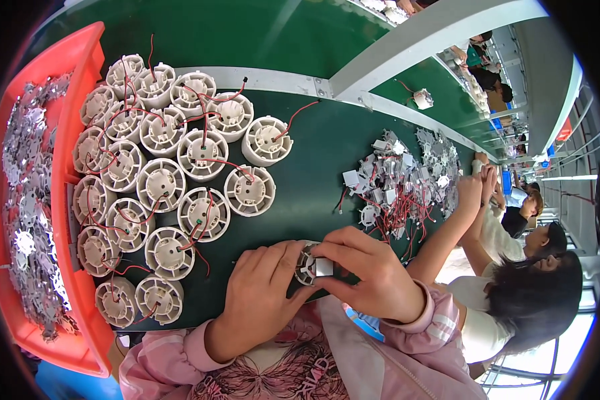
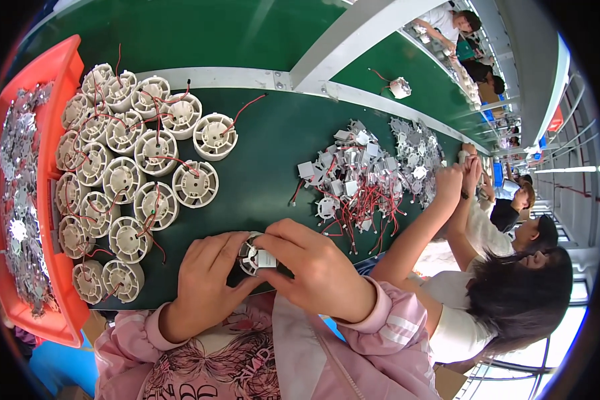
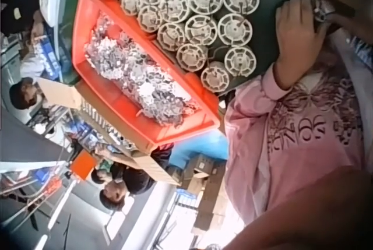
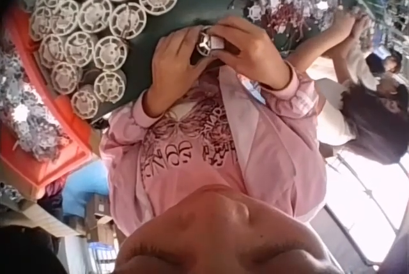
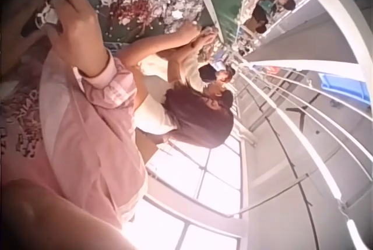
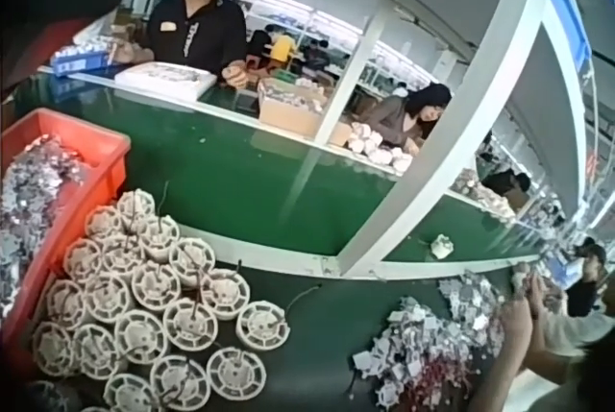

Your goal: The person assembles components by fitting small electronic modules into circular plastic housings by hand and placing the assembled units onto the conveyor line.

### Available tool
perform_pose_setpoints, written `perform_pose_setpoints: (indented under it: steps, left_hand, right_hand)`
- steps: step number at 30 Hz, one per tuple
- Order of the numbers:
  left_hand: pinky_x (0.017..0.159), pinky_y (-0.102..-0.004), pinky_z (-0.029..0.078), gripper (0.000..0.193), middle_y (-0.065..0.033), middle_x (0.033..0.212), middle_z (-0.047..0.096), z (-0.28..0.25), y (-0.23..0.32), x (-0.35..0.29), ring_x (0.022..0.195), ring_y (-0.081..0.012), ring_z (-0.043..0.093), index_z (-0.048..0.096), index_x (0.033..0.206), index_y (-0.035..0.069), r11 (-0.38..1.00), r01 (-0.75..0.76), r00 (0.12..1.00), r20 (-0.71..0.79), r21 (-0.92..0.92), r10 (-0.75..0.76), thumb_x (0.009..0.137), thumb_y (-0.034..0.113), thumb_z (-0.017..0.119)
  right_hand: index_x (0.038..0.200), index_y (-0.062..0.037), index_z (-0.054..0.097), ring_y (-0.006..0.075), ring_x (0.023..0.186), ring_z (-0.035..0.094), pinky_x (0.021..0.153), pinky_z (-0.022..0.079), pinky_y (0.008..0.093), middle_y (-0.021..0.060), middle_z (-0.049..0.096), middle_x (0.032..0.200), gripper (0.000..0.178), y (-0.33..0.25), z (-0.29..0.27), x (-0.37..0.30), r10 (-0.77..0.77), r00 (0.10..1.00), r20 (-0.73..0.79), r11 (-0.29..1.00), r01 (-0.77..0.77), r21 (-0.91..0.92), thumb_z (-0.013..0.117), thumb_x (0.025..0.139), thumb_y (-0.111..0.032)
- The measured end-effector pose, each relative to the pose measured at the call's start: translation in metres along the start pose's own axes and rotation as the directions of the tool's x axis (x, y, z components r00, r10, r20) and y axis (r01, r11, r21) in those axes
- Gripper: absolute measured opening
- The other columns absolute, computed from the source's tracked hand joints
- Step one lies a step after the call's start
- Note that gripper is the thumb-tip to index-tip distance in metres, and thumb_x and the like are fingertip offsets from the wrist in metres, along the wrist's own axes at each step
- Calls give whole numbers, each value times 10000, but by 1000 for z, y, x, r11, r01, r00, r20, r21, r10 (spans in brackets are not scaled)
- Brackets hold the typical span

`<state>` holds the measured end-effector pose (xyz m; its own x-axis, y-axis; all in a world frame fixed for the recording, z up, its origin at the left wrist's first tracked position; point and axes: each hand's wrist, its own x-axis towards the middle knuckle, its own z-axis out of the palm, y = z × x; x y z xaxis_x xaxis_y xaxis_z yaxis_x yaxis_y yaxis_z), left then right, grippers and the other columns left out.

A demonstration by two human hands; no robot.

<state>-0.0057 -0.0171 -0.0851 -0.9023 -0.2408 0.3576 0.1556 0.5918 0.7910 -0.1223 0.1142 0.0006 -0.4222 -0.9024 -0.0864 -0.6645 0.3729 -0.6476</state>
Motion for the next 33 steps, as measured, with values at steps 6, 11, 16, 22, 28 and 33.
perform_pose_setpoints:
  steps: [6, 11, 16, 22, 28, 33]
  left_hand:
    - [729, -381, 448, 595, -158, 1039, 583, 1, 1, 2, 823, -280, 574, 533, 1165, -45, 1000, 0, 1000, 20, -10, 0, 678, 205, 765]
    - [720, -387, 462, 637, -151, 1030, 598, 3, 1, 1, 835, -299, 589, 555, 1141, -25, 999, 23, 1000, -10, -27, -23, 601, 191, 814]
    - [706, -384, 463, 640, -155, 1025, 597, 3, 0, 1, 810, -294, 585, 554, 1147, -32, 999, 18, 1000, -21, -27, -19, 605, 188, 814]
    - [699, -382, 463, 654, -155, 1025, 595, 3, 0, 2, 799, -295, 581, 549, 1158, -34, 1000, 2, 1000, -28, -15, -3, 602, 187, 813]
    - [698, -381, 461, 669, -154, 1036, 594, 3, 0, -1, 799, -296, 578, 541, 1170, -34, 1000, -21, 1000, -21, 18, 21, 594, 177, 807]
    - [692, -361, 454, 599, -170, 1052, 581, 1, -1, -1, 808, -275, 568, 532, 1160, -71, 999, -39, 999, 13, 25, 39, 669, 186, 757]
  right_hand:
    - [1039, 32, 616, 256, 773, 606, 647, 517, 310, 144, 569, 983, 422, -1, 2, -2, -44, 998, -33, 996, 41, -77, 756, 642, 14]
    - [1036, 30, 617, 221, 745, 600, 623, 508, 293, 131, 574, 971, 413, -4, -5, 7, -68, 997, 32, 990, 72, -123, 758, 647, 29]
    - [1027, 21, 624, 186, 705, 592, 593, 495, 277, 115, 575, 955, 415, -9, 4, 0, 95, 992, -78, 995, -95, -1, 763, 636, 46]
    - [1012, 15, 633, 169, 685, 584, 579, 483, 264, 107, 577, 947, 410, -10, 7, -3, 89, 990, -111, 995, -94, -44, 767, 626, 52]
    - [1007, 13, 637, 213, 719, 588, 603, 489, 291, 122, 581, 939, 428, -12, 7, -2, 50, 991, -128, 994, -63, -94, 772, 603, 48]
    - [1005, 14, 637, 239, 739, 589, 619, 492, 305, 131, 582, 941, 441, -12, 8, -2, 50, 993, -107, 994, -61, -95, 772, 587, 50]
